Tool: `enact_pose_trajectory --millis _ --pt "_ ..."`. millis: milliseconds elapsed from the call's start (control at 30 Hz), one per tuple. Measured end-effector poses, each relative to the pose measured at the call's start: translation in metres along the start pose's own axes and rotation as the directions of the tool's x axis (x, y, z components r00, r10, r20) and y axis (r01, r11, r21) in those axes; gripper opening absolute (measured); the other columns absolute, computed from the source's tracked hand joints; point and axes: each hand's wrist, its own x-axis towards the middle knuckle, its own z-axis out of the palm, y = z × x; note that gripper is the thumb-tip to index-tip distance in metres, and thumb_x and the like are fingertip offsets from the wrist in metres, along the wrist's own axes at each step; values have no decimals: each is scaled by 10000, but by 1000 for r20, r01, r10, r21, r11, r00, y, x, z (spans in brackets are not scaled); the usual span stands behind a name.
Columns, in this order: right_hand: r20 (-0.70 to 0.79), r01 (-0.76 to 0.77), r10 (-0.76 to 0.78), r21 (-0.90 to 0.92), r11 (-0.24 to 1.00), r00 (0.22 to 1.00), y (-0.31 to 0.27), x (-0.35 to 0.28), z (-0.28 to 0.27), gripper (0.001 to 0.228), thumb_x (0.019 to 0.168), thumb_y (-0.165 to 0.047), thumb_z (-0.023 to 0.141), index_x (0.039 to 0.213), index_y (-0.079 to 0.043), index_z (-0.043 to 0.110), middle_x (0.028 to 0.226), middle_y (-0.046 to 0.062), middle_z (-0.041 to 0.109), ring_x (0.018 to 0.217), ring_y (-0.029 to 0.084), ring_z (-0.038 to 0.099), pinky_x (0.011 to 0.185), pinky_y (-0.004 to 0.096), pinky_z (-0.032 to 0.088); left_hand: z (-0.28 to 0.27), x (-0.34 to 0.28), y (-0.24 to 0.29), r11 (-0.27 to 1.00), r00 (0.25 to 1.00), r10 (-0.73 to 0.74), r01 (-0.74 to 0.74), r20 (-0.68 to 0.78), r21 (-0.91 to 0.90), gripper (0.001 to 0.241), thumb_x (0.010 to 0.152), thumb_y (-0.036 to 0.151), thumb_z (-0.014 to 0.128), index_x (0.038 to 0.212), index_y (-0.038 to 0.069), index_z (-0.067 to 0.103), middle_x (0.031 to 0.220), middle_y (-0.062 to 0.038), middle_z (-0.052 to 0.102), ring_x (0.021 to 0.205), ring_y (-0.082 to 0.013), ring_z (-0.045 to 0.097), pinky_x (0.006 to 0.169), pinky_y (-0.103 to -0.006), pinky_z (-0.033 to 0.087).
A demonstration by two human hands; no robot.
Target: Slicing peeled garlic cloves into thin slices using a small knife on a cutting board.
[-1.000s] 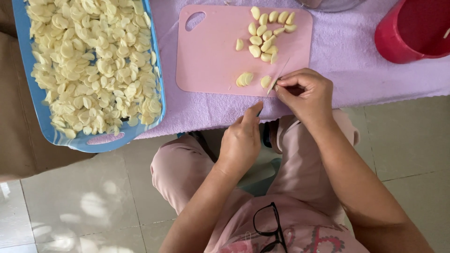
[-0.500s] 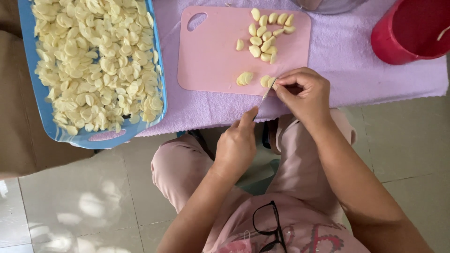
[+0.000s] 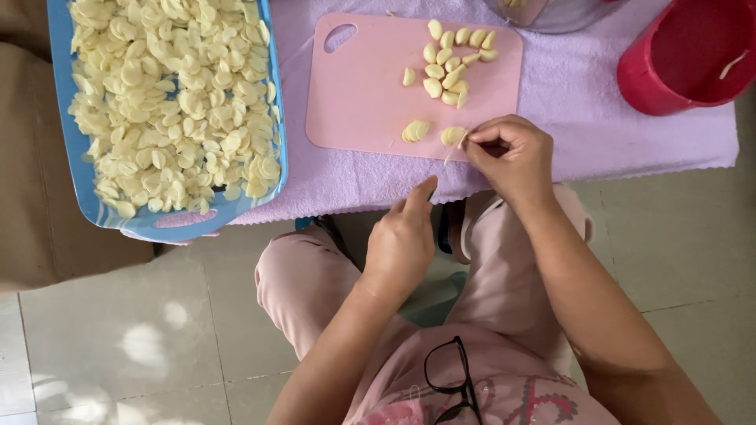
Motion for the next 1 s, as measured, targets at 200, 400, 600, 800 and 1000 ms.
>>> enact_pose_trajectory --millis 200,400,600,800,1000 --pt "-16 -5 5 -42 999 1000 8 -2 1 165 844 -90 958 941 -71 826 942 109 771 804 206 681 704 311 523 -13 -5 7 990 999 -21 25 28 -138 376 1082 146 523 1447 186 599 828 -105 726 618 -335 760 535 -438 637" --pt "-13 -28 28 2 1000 1000 4 -1 1 154 848 -68 953 933 -68 824 938 116 773 779 189 675 691 283 519 -17 -6 8 994 999 -18 23 46 -108 374 1088 150 510 1451 181 592 804 -87 711 602 -309 761 542 -405 642" --pt "-8 -16 16 2 1000 1000 1 -1 0 162 858 -53 954 958 -41 827 955 145 774 797 219 697 687 305 536 -8 -1 5 988 999 -6 12 43 -156 363 1095 147 510 1448 169 589 819 -117 726 634 -329 769 557 -424 647" --pt "5 -30 30 27 999 1000 -5 1 -1 148 862 -35 938 959 -51 828 958 132 775 829 220 722 708 294 554 5 5 6 980 996 -39 52 74 -191 360 1098 160 510 1452 174 573 873 -146 735 693 -377 777 576 -483 651" --pt "7 -26 25 13 1000 1000 -8 2 -3 139 862 -14 923 957 -51 827 964 124 780 835 226 731 714 295 559 10 14 7 979 995 -48 64 82 -196 347 1108 187 498 1446 184 573 887 -151 734 721 -395 780 594 -503 650"
